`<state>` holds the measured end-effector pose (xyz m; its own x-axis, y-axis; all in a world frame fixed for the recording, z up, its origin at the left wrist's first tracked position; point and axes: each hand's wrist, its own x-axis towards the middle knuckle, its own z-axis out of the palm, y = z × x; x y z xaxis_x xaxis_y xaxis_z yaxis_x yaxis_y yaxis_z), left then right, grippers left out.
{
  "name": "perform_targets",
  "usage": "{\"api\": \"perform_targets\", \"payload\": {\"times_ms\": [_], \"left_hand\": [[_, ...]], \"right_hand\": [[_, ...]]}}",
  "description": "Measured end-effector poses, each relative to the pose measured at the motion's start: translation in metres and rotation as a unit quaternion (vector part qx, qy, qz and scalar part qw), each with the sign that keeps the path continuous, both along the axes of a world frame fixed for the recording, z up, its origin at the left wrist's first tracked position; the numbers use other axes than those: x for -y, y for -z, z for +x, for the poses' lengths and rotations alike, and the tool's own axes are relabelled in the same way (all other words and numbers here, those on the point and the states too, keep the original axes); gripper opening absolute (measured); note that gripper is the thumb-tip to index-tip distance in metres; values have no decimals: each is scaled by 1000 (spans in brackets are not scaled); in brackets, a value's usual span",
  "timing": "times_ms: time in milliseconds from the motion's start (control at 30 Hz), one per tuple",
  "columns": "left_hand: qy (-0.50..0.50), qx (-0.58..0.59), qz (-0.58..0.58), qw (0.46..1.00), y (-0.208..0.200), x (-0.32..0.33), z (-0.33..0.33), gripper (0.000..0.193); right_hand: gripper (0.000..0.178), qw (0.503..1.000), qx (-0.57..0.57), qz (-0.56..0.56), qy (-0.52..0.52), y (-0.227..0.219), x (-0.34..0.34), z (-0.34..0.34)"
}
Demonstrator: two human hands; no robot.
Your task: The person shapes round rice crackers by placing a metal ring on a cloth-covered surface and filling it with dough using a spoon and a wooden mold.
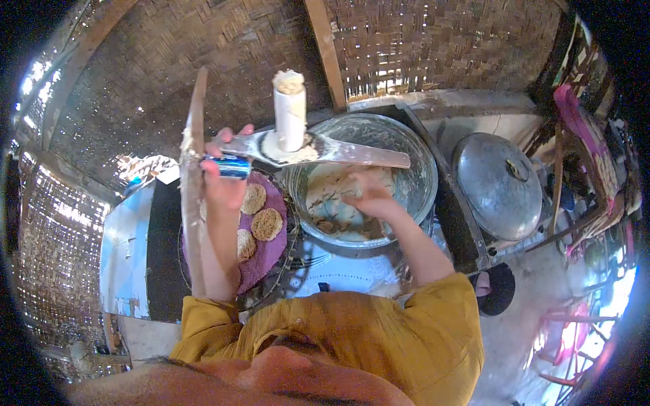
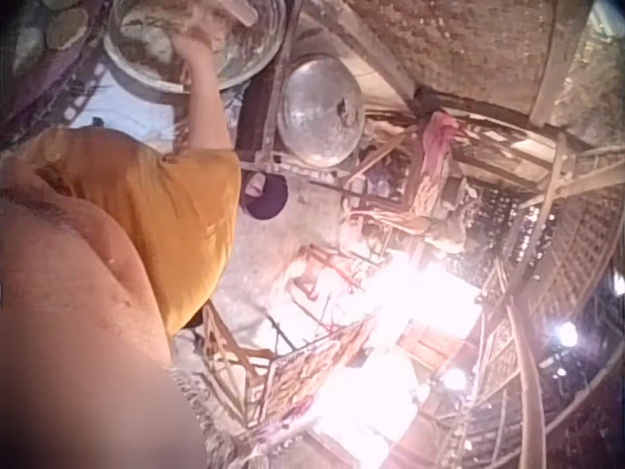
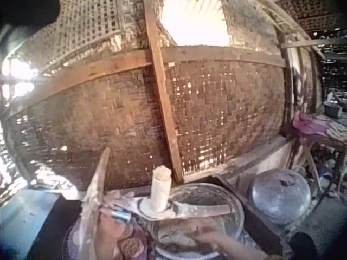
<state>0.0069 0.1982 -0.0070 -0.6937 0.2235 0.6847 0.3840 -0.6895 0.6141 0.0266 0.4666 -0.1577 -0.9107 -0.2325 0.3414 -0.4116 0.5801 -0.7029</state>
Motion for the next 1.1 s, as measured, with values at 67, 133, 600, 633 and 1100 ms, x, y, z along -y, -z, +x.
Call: {"api": "perform_targets", "payload": {"times_ms": [67, 133, 600, 633, 1100], "left_hand": [[4, 16, 15, 1000, 2, 13, 7, 32], [-41, 0, -4, 999, -1, 28, 16, 37], [-235, 0, -77, 969, 2, 108, 83, 54], [-248, -12, -87, 965, 0, 112, 84, 54], [-310, -44, -189, 931, -31, 90, 113, 50]], "right_hand": [[46, 933, 220, 285, -17, -6, -6, 10], [41, 846, 291, 444, -51, 38, -31, -15], [18, 864, 166, 475, 5, 35, -76, -13], [19, 863, 177, 473, -2, 31, -72, -11], [28, 898, 197, 393, 29, -40, -73, 6]]}}
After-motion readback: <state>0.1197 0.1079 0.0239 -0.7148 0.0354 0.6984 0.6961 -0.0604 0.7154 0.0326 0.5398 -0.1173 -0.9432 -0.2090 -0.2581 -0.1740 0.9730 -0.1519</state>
